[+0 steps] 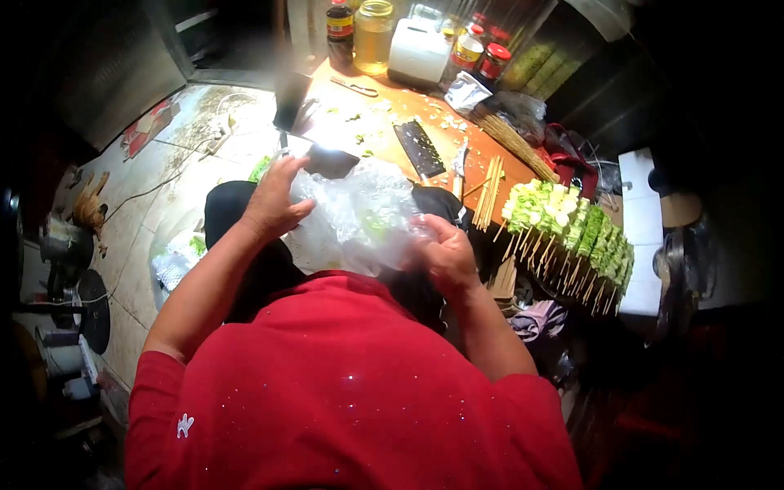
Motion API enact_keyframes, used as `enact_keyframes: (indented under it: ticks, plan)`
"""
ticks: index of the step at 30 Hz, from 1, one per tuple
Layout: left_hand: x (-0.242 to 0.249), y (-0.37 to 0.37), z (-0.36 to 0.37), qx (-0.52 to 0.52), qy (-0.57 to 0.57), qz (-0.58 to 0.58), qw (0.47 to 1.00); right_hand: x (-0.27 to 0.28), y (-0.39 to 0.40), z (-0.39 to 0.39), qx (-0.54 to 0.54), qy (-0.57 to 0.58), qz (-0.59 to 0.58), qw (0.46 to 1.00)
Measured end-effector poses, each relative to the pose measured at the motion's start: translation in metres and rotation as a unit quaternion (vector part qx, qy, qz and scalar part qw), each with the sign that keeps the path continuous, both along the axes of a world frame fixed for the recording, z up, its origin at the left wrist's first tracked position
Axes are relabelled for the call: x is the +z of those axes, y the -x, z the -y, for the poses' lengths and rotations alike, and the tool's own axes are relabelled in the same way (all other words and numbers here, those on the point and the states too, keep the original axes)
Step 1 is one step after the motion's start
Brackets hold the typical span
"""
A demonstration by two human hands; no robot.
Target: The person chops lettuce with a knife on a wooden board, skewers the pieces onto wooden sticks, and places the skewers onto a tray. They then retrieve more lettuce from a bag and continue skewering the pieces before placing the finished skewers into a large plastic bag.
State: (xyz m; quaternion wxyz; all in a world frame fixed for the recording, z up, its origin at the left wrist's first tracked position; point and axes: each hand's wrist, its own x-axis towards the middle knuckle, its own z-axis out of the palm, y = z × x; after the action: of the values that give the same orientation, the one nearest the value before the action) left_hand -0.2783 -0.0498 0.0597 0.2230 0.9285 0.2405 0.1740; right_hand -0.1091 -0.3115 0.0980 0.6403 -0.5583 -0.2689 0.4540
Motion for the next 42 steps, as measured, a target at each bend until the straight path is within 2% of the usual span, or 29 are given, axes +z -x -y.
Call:
enact_keyframes:
  ticks: [2,3,5,6,8,9,10,11,13,14,16,17,19,20,22,24,25,26,27,28,30,31,32,34,36,38,40,41,42]
  plan:
    - [-0.012,0.002,-0.003,0.040,-0.018,-0.115,0.992,0.003,-0.004,0.020,-0.086,0.025,-0.022,0.996]
    - [-0.006,-0.001,0.001,0.034,-0.018,-0.115,0.993,-0.003,-0.011,0.033,-0.086,0.017,-0.012,0.996]
    - [0.013,-0.007,0.009,0.045,0.115,-0.234,0.964,-0.006,-0.019,0.053,-0.113,0.014,-0.069,0.991]
    - [0.006,-0.008,0.009,0.039,0.116,-0.236,0.964,-0.012,-0.022,0.062,-0.137,0.027,-0.090,0.986]
    - [-0.011,-0.008,0.005,-0.052,0.254,-0.226,0.939,-0.018,-0.034,0.085,-0.109,0.085,-0.086,0.987]
    - [-0.008,-0.002,0.016,-0.045,0.238,-0.148,0.959,-0.013,-0.040,0.091,-0.081,0.125,-0.016,0.989]
    - [-0.009,0.003,0.021,-0.046,0.239,-0.150,0.958,-0.003,-0.042,0.094,-0.052,0.165,0.054,0.983]
    - [-0.010,0.007,0.023,-0.063,0.235,-0.130,0.961,0.010,-0.041,0.095,-0.049,0.130,0.053,0.989]
    - [-0.016,0.018,0.029,-0.093,0.247,-0.039,0.964,0.044,-0.031,0.083,-0.091,0.125,0.320,0.935]
    - [-0.014,0.024,0.031,-0.093,0.247,-0.042,0.964,0.057,-0.029,0.077,-0.095,0.108,0.463,0.875]
    - [-0.002,0.036,0.035,-0.134,0.260,0.028,0.956,0.076,-0.008,0.042,-0.087,0.045,0.558,0.824]
    - [0.003,0.042,0.037,-0.134,0.260,0.027,0.956,0.071,-0.007,0.025,-0.037,0.005,0.603,0.797]
    - [0.014,0.057,0.039,-0.200,0.317,0.086,0.923,0.053,-0.002,-0.011,0.041,0.020,0.635,0.771]
    - [0.024,0.068,0.041,-0.198,0.314,0.086,0.924,0.033,-0.005,-0.025,0.047,0.064,0.636,0.767]
    - [0.039,0.090,0.044,-0.173,0.433,0.098,0.879,-0.004,-0.023,-0.047,0.079,0.193,0.612,0.763]
    - [0.039,0.106,0.045,-0.167,0.441,0.145,0.870,-0.020,-0.036,-0.061,0.054,0.276,0.603,0.746]
    - [0.044,0.113,0.046,-0.111,0.476,0.076,0.869,-0.021,-0.041,-0.063,0.058,0.272,0.605,0.746]
    - [0.045,0.119,0.048,-0.054,0.509,0.007,0.859,-0.021,-0.045,-0.064,0.057,0.270,0.571,0.773]
    - [0.040,0.118,0.055,-0.041,0.522,0.007,0.852,-0.021,-0.046,-0.064,0.056,0.270,0.535,0.798]
    - [0.037,0.114,0.059,-0.039,0.523,0.008,0.852,-0.021,-0.048,-0.064,0.059,0.270,0.536,0.798]
    - [0.032,0.102,0.064,0.054,0.494,-0.079,0.864,-0.021,-0.051,-0.062,0.037,0.300,0.517,0.801]
    - [0.018,0.094,0.065,0.046,0.416,-0.070,0.906,-0.019,-0.053,-0.060,0.016,0.324,0.538,0.778]
    - [0.015,0.092,0.065,0.040,0.417,-0.072,0.905,-0.022,-0.058,-0.057,0.013,0.328,0.537,0.777]
    - [0.030,0.077,0.066,-0.005,0.301,-0.164,0.939,-0.029,-0.069,-0.048,-0.054,0.377,0.556,0.738]
    - [0.030,0.074,0.063,-0.001,0.307,-0.182,0.934,-0.031,-0.081,-0.034,-0.082,0.375,0.556,0.737]
    - [0.020,0.075,0.059,0.019,0.391,-0.168,0.905,-0.039,-0.097,-0.020,-0.068,0.394,0.492,0.773]
    - [0.024,0.073,0.061,0.026,0.369,-0.200,0.907,-0.042,-0.105,-0.007,-0.061,0.402,0.481,0.777]
    - [0.025,0.073,0.062,0.036,0.348,-0.231,0.908,-0.053,-0.110,0.002,-0.074,0.379,0.539,0.748]
    - [0.018,0.071,0.062,-0.010,0.302,-0.268,0.915,-0.059,-0.111,0.007,-0.085,0.354,0.595,0.716]
